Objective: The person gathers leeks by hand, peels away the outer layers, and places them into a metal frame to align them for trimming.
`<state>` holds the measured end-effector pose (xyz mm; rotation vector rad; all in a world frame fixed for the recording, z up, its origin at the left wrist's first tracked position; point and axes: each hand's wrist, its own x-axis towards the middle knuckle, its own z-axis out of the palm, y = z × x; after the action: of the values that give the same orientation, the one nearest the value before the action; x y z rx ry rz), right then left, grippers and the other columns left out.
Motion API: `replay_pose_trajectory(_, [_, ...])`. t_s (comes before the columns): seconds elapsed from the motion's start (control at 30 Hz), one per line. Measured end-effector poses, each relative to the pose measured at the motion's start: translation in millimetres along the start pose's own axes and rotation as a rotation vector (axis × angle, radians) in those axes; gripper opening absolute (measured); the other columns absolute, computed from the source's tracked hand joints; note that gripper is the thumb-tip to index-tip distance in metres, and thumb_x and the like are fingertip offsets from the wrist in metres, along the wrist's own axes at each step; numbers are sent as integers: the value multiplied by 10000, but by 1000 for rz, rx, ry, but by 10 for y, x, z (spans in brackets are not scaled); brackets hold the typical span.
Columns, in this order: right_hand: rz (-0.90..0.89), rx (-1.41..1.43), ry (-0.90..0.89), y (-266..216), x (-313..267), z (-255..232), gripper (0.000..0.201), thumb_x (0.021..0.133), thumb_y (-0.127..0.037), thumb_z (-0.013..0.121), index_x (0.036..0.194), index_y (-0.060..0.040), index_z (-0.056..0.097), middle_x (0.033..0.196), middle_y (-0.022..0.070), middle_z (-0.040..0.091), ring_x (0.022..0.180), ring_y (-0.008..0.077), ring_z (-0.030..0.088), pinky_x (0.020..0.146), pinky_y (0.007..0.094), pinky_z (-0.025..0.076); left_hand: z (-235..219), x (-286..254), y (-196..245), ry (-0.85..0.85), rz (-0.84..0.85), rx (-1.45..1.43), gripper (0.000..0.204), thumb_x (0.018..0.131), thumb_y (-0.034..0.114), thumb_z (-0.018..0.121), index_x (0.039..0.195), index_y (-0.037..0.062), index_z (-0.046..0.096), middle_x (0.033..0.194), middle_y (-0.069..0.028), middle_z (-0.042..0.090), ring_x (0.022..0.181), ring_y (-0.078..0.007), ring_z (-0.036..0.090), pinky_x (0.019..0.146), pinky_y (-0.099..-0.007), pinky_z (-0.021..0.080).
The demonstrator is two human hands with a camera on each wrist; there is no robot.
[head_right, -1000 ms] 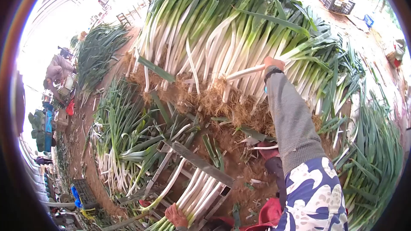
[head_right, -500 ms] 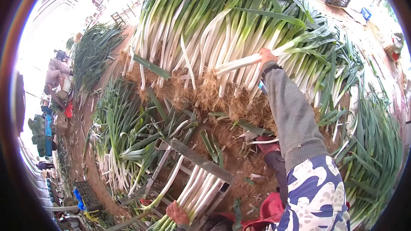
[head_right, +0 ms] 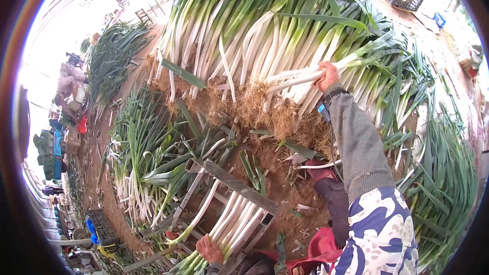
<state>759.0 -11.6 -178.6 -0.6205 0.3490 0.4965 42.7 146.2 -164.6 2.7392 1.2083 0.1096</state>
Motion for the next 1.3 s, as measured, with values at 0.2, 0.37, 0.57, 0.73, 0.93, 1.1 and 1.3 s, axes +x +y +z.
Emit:
replay_pose_trajectory(0.2, [-102,-92,-23,-79,-254,32,252,805,-69,578,1019,34,494,955,197,592,924,320,583,889,461,477,9,9,7,56,16,-10,338,757,121,522,1078,22,559,1033,-149,548,1029,-351,469,953,-459,309])
replay_pose_trajectory(0.37, [35,-103,-535,-271,-1734,-102,345,899,-169,489,1153,62,451,966,165,569,874,273,581,836,417,489,32,5,17,108,21,22,322,750,97,541,1070,68,565,1001,-113,557,1015,-335,477,936,-449,315])
replay_pose_trajectory(0.57, [104,245,-443,-35,-2013,138,377,794,-76,586,1115,78,461,1006,156,554,907,277,572,904,416,470,45,-23,-77,50,15,-58,362,817,147,549,1167,54,542,1097,-118,550,1093,-344,458,979,-472,309])
replay_pose_trajectory(0.73, [222,209,-845,75,-2733,1171,307,856,-56,558,1127,62,474,1072,132,538,1034,239,536,961,380,444,75,-92,-91,270,60,-8,380,759,157,591,1132,93,568,997,-117,580,989,-318,524,867,-492,399])
replay_pose_trajectory(0.93, [-73,-260,-949,862,-3746,2151,318,908,-85,514,1190,54,470,1105,120,514,1026,208,508,960,361,415,65,-117,-131,213,-70,-85,304,816,235,568,1111,164,579,1003,-24,567,1018,-237,491,892,-415,361])
replay_pose_trajectory(1.1, [143,-380,-1233,1699,-4723,2520,401,853,-112,561,1194,56,433,1070,123,506,954,193,519,846,345,467,245,-145,-226,307,-52,-102,299,811,266,570,1086,152,588,984,-28,559,998,-232,493,889,-400,358])
replay_pose_trajectory(1.3, [75,-859,-1575,2508,-5192,2617,342,815,-71,593,1141,13,532,969,119,621,830,177,599,744,313,505,218,-137,-234,302,-69,-131,289,808,293,566,1064,159,577,968,-24,550,1010,-217,498,893,-390,354])
